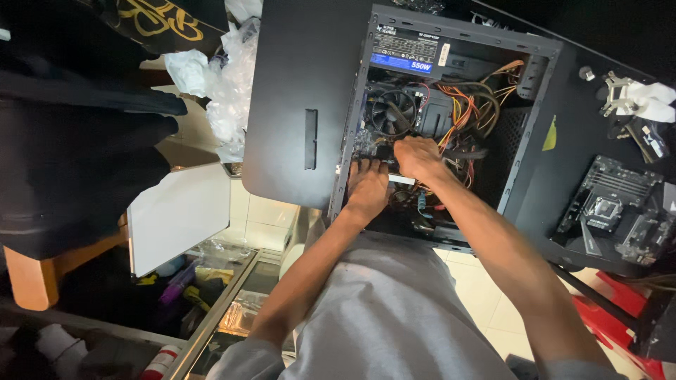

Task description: The person works inside an open computer case, using a screwdriver to tighten screws on the motherboard and securing internal components. They also connect and organize various power and data cables within the chassis.

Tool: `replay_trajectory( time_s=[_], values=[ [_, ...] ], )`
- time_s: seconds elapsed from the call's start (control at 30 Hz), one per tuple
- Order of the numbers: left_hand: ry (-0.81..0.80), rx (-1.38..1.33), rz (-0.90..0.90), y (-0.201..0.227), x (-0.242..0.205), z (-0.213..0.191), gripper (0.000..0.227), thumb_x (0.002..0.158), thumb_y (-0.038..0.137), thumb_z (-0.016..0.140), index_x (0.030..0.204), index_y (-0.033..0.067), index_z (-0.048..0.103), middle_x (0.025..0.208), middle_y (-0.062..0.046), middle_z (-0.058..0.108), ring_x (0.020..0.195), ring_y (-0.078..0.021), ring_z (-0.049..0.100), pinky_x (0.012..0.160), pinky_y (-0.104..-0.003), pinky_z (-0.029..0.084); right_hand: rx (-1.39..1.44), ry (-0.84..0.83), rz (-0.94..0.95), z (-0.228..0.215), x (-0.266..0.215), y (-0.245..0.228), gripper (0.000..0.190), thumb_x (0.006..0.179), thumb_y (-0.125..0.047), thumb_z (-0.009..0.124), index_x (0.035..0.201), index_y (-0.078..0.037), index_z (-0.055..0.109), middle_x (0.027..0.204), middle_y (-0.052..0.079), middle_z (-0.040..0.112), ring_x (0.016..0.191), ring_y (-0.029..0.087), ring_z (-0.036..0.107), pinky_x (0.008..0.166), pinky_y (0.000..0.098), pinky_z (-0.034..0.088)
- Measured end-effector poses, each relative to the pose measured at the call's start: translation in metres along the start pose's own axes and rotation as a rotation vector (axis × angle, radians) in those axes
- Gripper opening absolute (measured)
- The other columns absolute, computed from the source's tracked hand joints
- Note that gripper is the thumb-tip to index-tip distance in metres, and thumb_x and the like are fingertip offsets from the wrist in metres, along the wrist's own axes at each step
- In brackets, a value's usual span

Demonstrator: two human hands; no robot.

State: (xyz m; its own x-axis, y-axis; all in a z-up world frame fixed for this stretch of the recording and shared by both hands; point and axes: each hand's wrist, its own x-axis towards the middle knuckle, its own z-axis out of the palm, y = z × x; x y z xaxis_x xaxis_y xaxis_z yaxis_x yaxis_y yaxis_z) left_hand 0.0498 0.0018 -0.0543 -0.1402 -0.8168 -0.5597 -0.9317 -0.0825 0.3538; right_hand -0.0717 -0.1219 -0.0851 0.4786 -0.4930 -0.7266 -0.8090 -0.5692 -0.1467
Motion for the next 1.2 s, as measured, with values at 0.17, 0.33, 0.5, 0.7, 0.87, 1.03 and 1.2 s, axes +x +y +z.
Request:
replay_trajectory(
  time_s=[0.17,0.33,0.5,0.7,0.87,1.03,1.2],
  values=[
    [-0.065,0.026,0.005,0.004,-0.006,-0.013,0.065,0.098,0.042,0.060,0.149,0.0046,0.044,0.152,-0.016,0.049,0.148,-0.0328,0.037,0.125,-0.056,0.019,0.012,-0.040,0.074,0.012,0.009,0.006,0.021,0.083,-0.016,0.071,0.101,-0.008,0.079,0.106,0.016,0.078,0.103,0.038,0.074,0.079,0.0526,0.061],
    [-0.027,-0.012,0.006,0.000,-0.003,-0.003,0.065,0.098,0.041,0.061,0.150,0.0055,0.045,0.151,-0.015,0.050,0.147,-0.0317,0.038,0.124,-0.054,0.021,0.106,0.000,0.097,0.011,-0.015,0.017,0.014,0.086,-0.022,0.075,0.093,-0.012,0.082,0.098,0.016,0.079,0.095,0.041,0.076,0.076,0.0540,0.062],
    [0.031,-0.033,0.007,0.001,-0.001,0.003,0.065,0.097,0.043,0.062,0.148,0.0062,0.048,0.149,-0.014,0.050,0.147,-0.0317,0.035,0.122,-0.054,0.022,0.088,0.148,0.111,-0.010,-0.087,0.017,0.014,0.095,-0.025,0.069,0.090,-0.018,0.081,0.091,0.014,0.079,0.092,0.039,0.077,0.077,0.0495,0.063],
    [0.052,-0.072,0.083,0.012,-0.007,-0.015,0.062,0.097,0.042,0.063,0.147,0.0078,0.050,0.145,-0.012,0.053,0.144,-0.0293,0.039,0.119,-0.054,0.028,0.052,0.277,0.087,0.008,-0.105,0.014,0.019,0.092,-0.017,0.063,0.094,-0.010,0.081,0.100,0.012,0.077,0.091,0.040,0.076,0.078,0.0519,0.061],
    [0.092,-0.082,0.168,0.019,-0.003,-0.004,0.061,0.094,0.039,0.067,0.145,0.0080,0.052,0.143,-0.014,0.056,0.144,-0.0326,0.041,0.118,-0.058,0.029,-0.039,0.310,0.056,0.027,-0.096,0.026,0.020,0.092,-0.020,0.061,0.090,-0.013,0.080,0.094,0.007,0.077,0.088,0.035,0.077,0.075,0.0465,0.062],
    [0.068,-0.142,0.172,0.026,-0.004,-0.016,0.056,0.093,0.041,0.067,0.141,0.0145,0.057,0.136,-0.010,0.062,0.139,-0.0299,0.048,0.115,-0.055,0.034,-0.026,0.311,0.062,0.033,-0.090,0.027,0.019,0.091,-0.018,0.060,0.086,-0.010,0.076,0.085,0.008,0.078,0.084,0.035,0.078,0.072,0.0464,0.062],
    [0.079,-0.106,0.104,0.035,0.002,-0.013,0.057,0.087,0.044,0.074,0.129,0.0068,0.062,0.128,-0.014,0.066,0.130,-0.0322,0.055,0.113,-0.055,0.037,-0.096,0.261,0.117,0.023,-0.100,0.018,0.019,0.088,-0.011,0.060,0.084,-0.011,0.078,0.082,0.008,0.077,0.083,0.035,0.078,0.069,0.0458,0.060]
  ],
)
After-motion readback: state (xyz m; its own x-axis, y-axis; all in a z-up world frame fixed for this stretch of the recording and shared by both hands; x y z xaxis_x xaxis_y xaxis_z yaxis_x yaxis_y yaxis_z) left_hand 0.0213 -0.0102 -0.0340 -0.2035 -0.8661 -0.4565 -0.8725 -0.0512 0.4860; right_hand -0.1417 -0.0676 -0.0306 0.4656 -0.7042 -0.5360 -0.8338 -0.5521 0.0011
